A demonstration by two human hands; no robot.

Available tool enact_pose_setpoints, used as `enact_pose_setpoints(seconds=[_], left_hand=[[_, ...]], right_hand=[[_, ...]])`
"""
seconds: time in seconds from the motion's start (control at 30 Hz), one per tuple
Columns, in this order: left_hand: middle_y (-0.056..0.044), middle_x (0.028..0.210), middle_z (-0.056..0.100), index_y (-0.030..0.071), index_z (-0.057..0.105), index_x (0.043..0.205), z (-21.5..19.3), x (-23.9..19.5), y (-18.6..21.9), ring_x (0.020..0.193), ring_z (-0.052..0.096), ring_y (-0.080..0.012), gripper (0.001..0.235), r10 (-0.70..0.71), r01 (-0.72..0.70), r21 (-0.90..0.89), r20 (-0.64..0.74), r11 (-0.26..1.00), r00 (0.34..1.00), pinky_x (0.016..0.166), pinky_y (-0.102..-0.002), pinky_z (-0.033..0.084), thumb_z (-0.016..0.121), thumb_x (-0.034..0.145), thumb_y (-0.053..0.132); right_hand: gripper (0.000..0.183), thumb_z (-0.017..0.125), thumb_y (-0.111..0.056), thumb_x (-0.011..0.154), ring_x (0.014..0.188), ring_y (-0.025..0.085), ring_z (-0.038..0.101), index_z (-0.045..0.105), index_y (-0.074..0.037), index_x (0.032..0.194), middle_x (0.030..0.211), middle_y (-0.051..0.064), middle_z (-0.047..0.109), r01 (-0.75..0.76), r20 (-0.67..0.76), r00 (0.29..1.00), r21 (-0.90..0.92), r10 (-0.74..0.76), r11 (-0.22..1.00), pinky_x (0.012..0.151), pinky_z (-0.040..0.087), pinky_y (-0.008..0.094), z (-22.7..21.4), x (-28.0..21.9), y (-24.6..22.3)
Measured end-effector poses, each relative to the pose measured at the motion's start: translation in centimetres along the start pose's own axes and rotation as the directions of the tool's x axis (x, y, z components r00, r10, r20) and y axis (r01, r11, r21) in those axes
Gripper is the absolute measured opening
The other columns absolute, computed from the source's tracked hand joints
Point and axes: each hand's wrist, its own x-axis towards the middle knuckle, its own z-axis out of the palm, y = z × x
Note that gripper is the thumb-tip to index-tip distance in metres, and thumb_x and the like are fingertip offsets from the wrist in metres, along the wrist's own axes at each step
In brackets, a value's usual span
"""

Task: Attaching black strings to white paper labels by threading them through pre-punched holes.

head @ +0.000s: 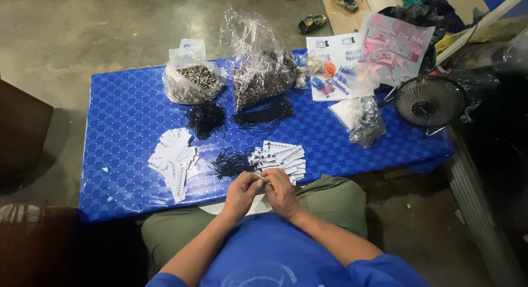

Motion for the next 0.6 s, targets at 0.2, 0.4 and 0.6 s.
enact_pose_setpoints(seconds=[0.2,0.4,0.6], left_hand=[[-0.003,0.076,0.063,0.013,0.075,0.096,-0.2,-0.1,0.8,0.075,0.057,-0.0156,0.021,-0.154,0.158,-0.141,0.04,0.977,0.987,0.073,-0.033,0.05,0.06,0.101,0.026],[-0.004,0.07,0.065,0.013,0.075,0.094,-0.2,0.6,-1.3,0.072,0.059,-0.0167,0.014,-0.276,0.29,-0.1,0.134,0.952,0.952,0.071,-0.031,0.048,0.064,0.095,0.023],[-0.007,0.076,0.071,0.013,0.075,0.095,-0.5,1.0,-1.9,0.076,0.064,-0.0181,0.013,-0.286,0.292,-0.02,0.153,0.956,0.946,0.074,-0.032,0.05,0.068,0.092,0.024]], right_hand=[[0.025,0.058,-0.022,0.102,0.094,0.029,0.067,0.058,-0.01,0.081,0.094,0.005,0.068,-0.009,-0.008,1.0,0.007,0.009,1.0,0.083,0.051,0.038,-0.4,0.4,-0.6],[0.022,0.064,-0.02,0.099,0.093,0.029,0.067,0.059,-0.011,0.079,0.093,0.006,0.068,0.014,0.003,1.0,0.005,-0.014,1.0,0.082,0.05,0.038,-0.2,-0.1,-0.1],[0.023,0.065,-0.021,0.098,0.091,0.03,0.066,0.059,-0.011,0.079,0.093,0.007,0.069,-0.006,0.024,1.0,0.036,0.006,0.999,0.08,0.049,0.039,0.0,-0.7,0.6]])
